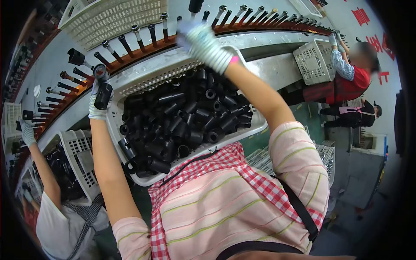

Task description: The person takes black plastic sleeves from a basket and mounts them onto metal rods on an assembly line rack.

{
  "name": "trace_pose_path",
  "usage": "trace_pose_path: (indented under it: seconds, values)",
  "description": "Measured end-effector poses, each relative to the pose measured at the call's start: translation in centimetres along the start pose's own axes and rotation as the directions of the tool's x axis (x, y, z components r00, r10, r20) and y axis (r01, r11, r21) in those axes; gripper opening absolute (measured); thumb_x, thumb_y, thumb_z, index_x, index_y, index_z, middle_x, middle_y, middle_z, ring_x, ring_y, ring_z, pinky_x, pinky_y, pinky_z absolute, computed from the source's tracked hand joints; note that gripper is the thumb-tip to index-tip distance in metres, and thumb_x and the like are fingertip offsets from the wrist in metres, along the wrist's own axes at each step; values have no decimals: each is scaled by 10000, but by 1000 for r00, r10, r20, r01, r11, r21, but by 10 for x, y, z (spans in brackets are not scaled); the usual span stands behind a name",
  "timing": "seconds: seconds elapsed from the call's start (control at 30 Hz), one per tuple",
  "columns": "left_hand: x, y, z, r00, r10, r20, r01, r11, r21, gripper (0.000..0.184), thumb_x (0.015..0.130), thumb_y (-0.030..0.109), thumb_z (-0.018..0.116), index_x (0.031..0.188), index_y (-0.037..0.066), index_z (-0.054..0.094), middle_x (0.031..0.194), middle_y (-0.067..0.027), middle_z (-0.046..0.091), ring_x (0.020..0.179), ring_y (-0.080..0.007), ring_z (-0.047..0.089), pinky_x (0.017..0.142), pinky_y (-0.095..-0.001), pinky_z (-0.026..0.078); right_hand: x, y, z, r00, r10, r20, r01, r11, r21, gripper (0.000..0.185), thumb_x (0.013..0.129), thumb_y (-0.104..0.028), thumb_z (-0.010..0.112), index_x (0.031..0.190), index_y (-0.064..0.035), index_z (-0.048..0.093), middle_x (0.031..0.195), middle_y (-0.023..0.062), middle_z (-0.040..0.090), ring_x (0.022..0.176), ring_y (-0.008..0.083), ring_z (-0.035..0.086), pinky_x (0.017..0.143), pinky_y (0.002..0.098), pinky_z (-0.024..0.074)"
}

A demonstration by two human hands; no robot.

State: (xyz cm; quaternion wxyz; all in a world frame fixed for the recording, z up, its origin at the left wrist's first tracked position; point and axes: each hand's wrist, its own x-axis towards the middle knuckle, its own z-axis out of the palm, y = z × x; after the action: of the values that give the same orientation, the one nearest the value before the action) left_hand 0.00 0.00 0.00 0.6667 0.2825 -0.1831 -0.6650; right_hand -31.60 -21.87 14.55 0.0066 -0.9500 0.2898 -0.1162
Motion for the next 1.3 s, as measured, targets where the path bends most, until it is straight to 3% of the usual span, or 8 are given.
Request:
trace_pose_path:
  seconds: [0.03,0.17,0.23,0.43,0.63,0.9,1.13,1.3]
  values:
    - [-3,-5,10,990,67,-126,-55,994,98,286,858,375,619,985,128,551,659,42,515,577,-103,531,541,-247,496,-13,-25,0,944,4,331,-22,998,53,236,802,-248,585,961,-82,635,927,156,631,852,282,626,794,416,508]
    - [11,9,17,978,104,-183,-100,994,31,216,899,316,574,999,126,547,664,45,501,581,-103,515,550,-243,485,-80,-58,99,877,-449,171,340,831,441,222,840,-261,545,976,-119,645,917,88,647,852,279,626,770,396,498]
    - [2,-9,13,882,372,-288,-241,883,403,178,925,310,523,928,136,559,645,39,497,564,-121,517,511,-253,463,-99,-98,92,884,-434,172,261,766,587,247,856,-283,536,1002,-115,643,915,112,642,848,297,622,779,397,489]
    - [2,-4,15,928,207,-310,-144,966,214,210,897,337,569,869,129,552,627,11,517,525,-137,521,459,-254,437,-93,-177,47,877,-478,45,251,536,806,406,816,-341,585,1119,-72,564,959,171,587,924,355,569,815,435,451]
    - [1,-1,2,987,115,-110,-106,991,79,267,879,365,588,950,108,575,680,-5,571,556,-147,553,488,-265,462,-92,-228,78,850,-437,296,91,674,733,660,785,-519,578,1189,-3,502,1095,221,557,1019,377,550,877,435,437]
    - [6,-3,-16,991,53,-124,-51,999,15,247,908,404,528,796,184,517,598,60,412,516,-79,432,463,-227,368,-95,-199,61,951,-290,105,-29,256,966,433,783,-293,682,1064,19,575,1034,182,599,1010,307,568,877,367,447]
    - [0,2,16,970,95,-223,-74,992,98,227,879,366,593,888,141,561,621,56,463,532,-91,467,482,-229,420,-17,14,-9,847,409,-341,147,436,888,180,775,-107,644,941,-35,640,841,84,652,775,195,616,699,322,495]
    - [-1,0,13,980,59,-192,-64,998,-21,230,874,363,603,862,140,548,608,54,459,530,-89,468,484,-225,418,3,155,-28,649,393,-651,-326,917,228,410,780,-334,683,1054,-34,623,932,142,648,805,260,624,760,353,494]
